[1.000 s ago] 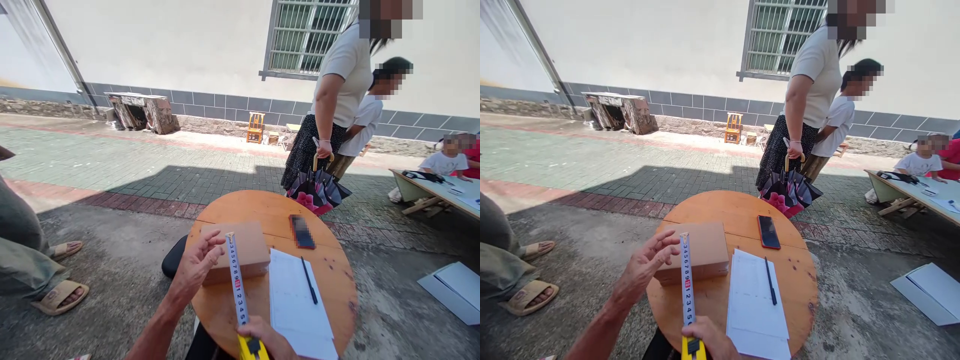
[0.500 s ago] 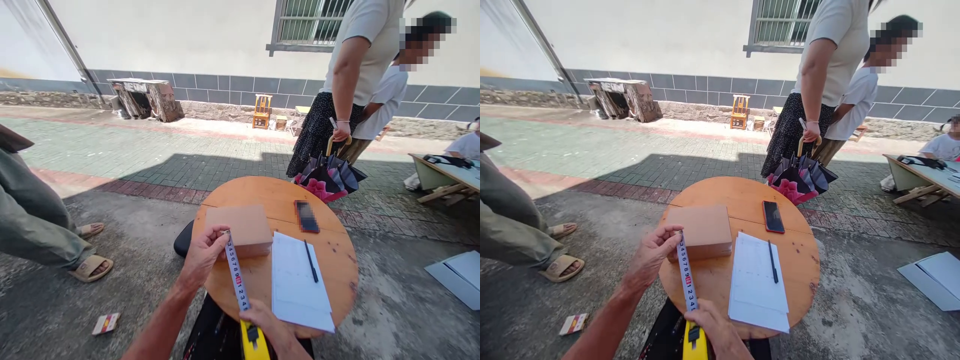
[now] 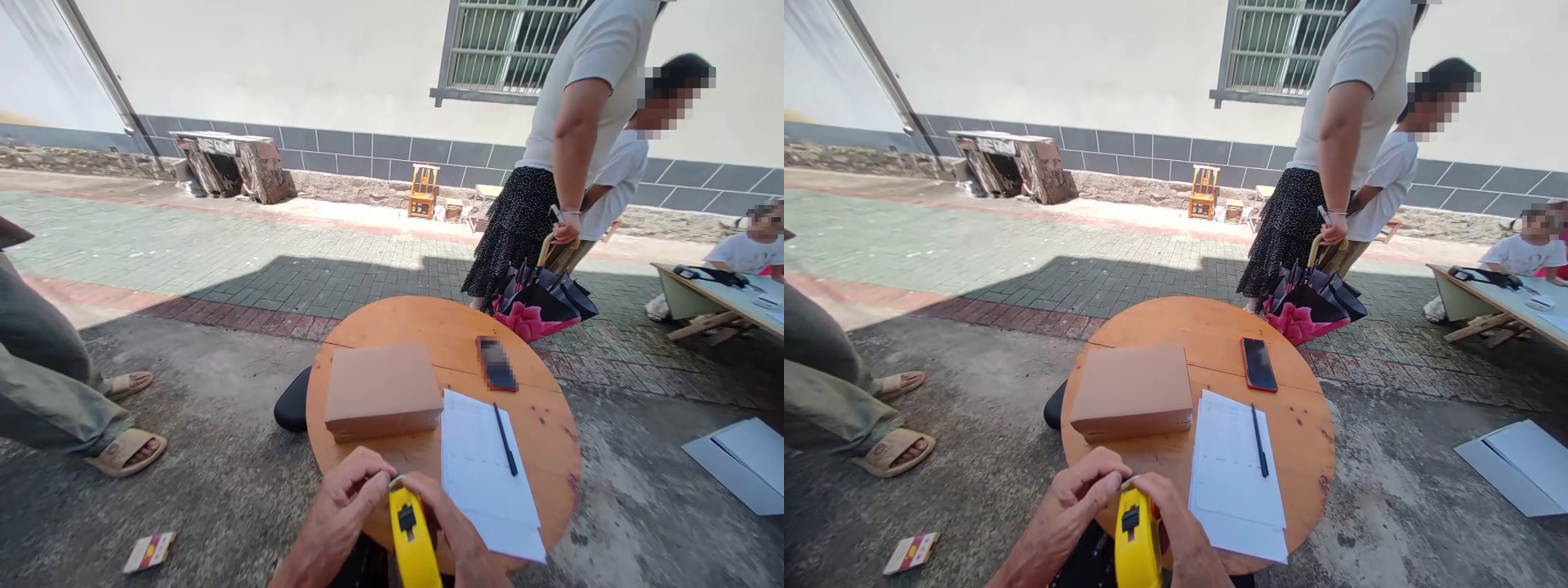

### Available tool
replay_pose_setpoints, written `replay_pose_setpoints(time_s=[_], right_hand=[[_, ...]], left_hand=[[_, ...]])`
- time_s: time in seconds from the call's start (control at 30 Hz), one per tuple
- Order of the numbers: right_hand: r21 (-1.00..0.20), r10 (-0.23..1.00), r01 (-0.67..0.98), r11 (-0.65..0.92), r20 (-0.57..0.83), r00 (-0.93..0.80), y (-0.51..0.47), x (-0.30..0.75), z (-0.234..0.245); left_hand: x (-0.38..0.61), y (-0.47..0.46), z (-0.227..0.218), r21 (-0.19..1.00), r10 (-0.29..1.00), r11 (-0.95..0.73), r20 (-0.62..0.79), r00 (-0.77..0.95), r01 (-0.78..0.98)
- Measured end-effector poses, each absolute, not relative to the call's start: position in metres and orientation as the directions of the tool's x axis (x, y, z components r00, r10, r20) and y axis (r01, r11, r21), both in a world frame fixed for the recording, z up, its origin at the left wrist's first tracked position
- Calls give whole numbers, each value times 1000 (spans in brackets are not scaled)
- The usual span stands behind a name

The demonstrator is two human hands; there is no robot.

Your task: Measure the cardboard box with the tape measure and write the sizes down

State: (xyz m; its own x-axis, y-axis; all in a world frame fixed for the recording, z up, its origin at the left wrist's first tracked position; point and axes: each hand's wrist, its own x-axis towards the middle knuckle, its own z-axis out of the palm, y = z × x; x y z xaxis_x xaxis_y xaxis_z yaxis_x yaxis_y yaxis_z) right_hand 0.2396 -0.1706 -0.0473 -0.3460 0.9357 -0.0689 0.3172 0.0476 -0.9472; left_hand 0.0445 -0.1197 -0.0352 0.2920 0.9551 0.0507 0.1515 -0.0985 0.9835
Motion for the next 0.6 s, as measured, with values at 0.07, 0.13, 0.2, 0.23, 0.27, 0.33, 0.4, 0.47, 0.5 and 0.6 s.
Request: replay_pose_setpoints(time_s=[0.07, 0.13, 0.2, 0.23, 0.27, 0.33, 0.4, 0.47, 0.5, 0.6], right_hand=[[-910, 946, 413, 26, -111, -304, -163, 244, -31], [-865, 962, 498, 55, -88, -260, -147, 247, -13], [-820, 968, 550, 160, 21, -249, -121, 247, 2], [-794, 961, 566, 221, 80, -263, -106, 246, 8], [-768, 950, 578, 276, 127, -284, -89, 243, 12], [-705, 925, 613, 356, 172, -340, -54, 233, 15], [-630, 918, 679, 378, 160, -362, -24, 220, 15], [-561, 924, 742, 367, 126, -362, -4, 207, 14], [-537, 924, 760, 367, 115, -364, 2, 203, 14], [-513, 909, 754, 410, 164, -383, 2, 207, 14]], left_hand=[[38, -118, -35, 974, 959, -160, 115, 259, 161], [30, -115, -37, 954, 970, -226, 201, 139, 195], [20, -108, -42, 916, 955, -283, 298, -8, 283], [15, -104, -46, 896, 939, -294, 336, -75, 333], [11, -99, -50, 880, 923, -289, 360, -133, 376], [3, -89, -59, 875, 908, -245, 358, -218, 417], [0, -79, -69, 895, 917, -183, 304, -257, 407], [-1, -73, -81, 920, 939, -133, 236, -249, 369], [0, -71, -87, 931, 950, -114, 204, -237, 347], [4, -71, -107, 958, 971, -59, 120, -207, 281]])
